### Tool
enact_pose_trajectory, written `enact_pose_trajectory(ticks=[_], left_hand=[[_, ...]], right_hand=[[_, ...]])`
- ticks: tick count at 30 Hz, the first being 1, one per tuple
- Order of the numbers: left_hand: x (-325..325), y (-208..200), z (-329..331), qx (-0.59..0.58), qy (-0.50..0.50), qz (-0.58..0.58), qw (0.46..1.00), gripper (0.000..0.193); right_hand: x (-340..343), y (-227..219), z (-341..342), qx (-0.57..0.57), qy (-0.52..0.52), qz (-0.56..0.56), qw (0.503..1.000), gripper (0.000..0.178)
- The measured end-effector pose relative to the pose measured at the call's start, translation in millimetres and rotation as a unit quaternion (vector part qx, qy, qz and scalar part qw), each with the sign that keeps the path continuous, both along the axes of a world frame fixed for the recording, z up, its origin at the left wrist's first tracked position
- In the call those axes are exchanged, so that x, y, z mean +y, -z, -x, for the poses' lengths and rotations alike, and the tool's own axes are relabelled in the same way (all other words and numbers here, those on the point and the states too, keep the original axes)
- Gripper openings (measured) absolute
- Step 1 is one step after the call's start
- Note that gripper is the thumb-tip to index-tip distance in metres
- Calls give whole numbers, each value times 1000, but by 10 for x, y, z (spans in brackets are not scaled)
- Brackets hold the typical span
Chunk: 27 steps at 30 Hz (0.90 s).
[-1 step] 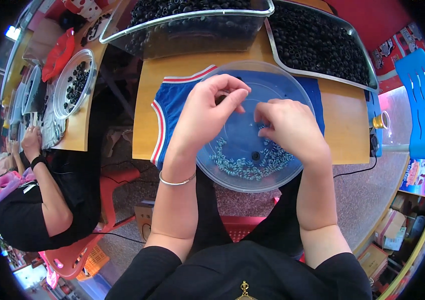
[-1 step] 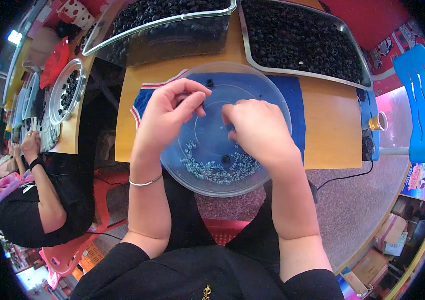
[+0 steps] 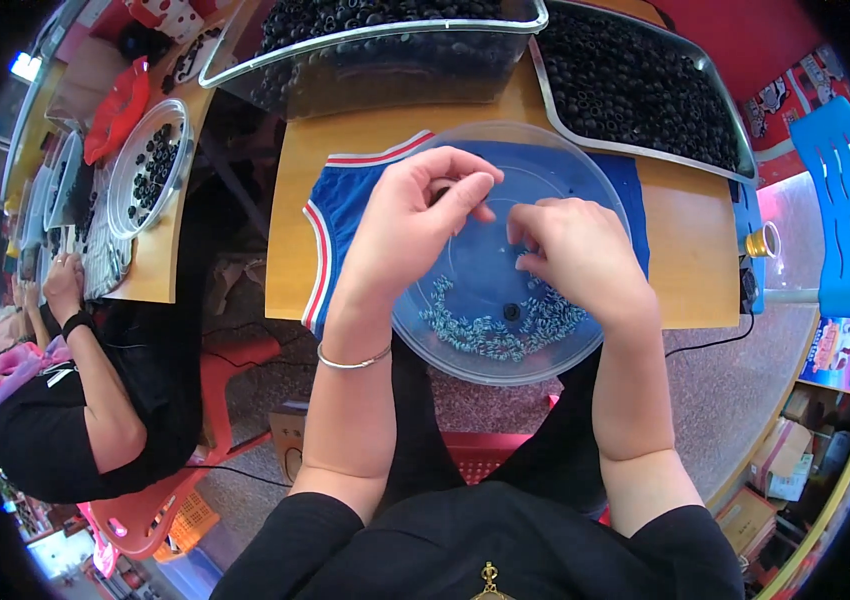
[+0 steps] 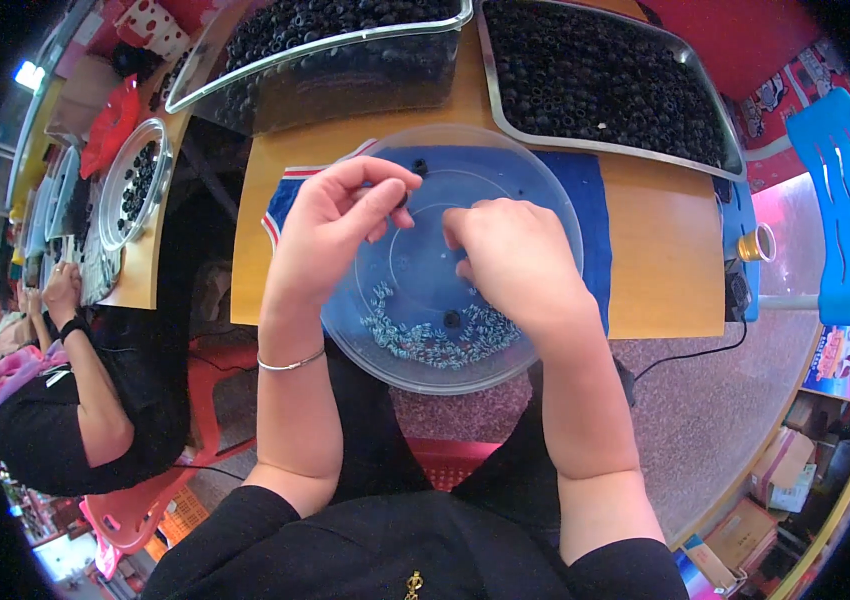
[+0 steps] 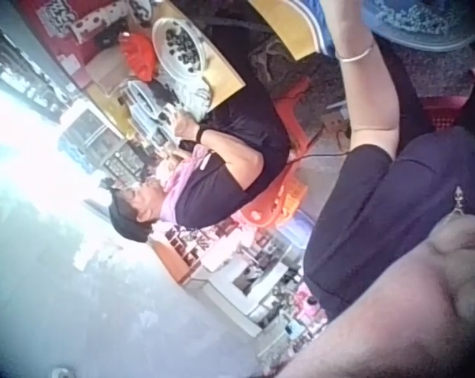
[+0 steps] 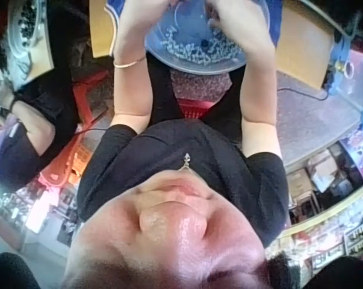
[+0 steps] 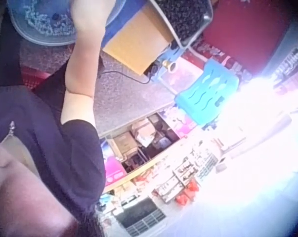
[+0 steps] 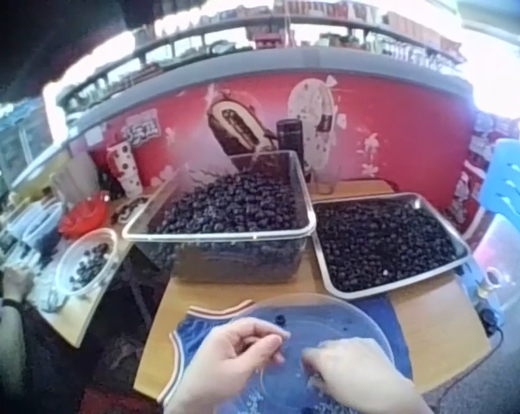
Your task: The person assembles small components by hand, inserting small pieces into black plastic rings and placing them into a round tray.
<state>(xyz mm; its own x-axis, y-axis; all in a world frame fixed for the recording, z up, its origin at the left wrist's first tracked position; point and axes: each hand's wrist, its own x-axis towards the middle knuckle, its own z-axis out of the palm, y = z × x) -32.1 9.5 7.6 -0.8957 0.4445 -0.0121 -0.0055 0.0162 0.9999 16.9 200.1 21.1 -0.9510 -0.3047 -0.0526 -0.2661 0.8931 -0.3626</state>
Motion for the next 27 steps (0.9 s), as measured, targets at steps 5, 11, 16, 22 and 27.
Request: enact_pose_trajectory(ticks=[5, 11, 16, 22, 27], left_hand=[[-27, -32, -6, -123, 12, -248, 961, 20], [-59, 41, 38, -164, 64, -339, 924, 19], [-10, 68, 22, -177, 41, -342, 922, 16], [54, 78, -2, -173, 57, -338, 924, 15], [71, 126, -1, -175, 63, -349, 919, 14]], right_hand=[[-5, -17, 46, -11, 2, 15, 1000, 10], [55, -104, 97, 43, 18, 216, 975, 10], [54, -216, 81, 103, 38, 297, 948, 15], [-85, -227, 55, 205, 43, 416, 885, 14], [-76, -247, 63, 277, 0, 332, 902, 13]])
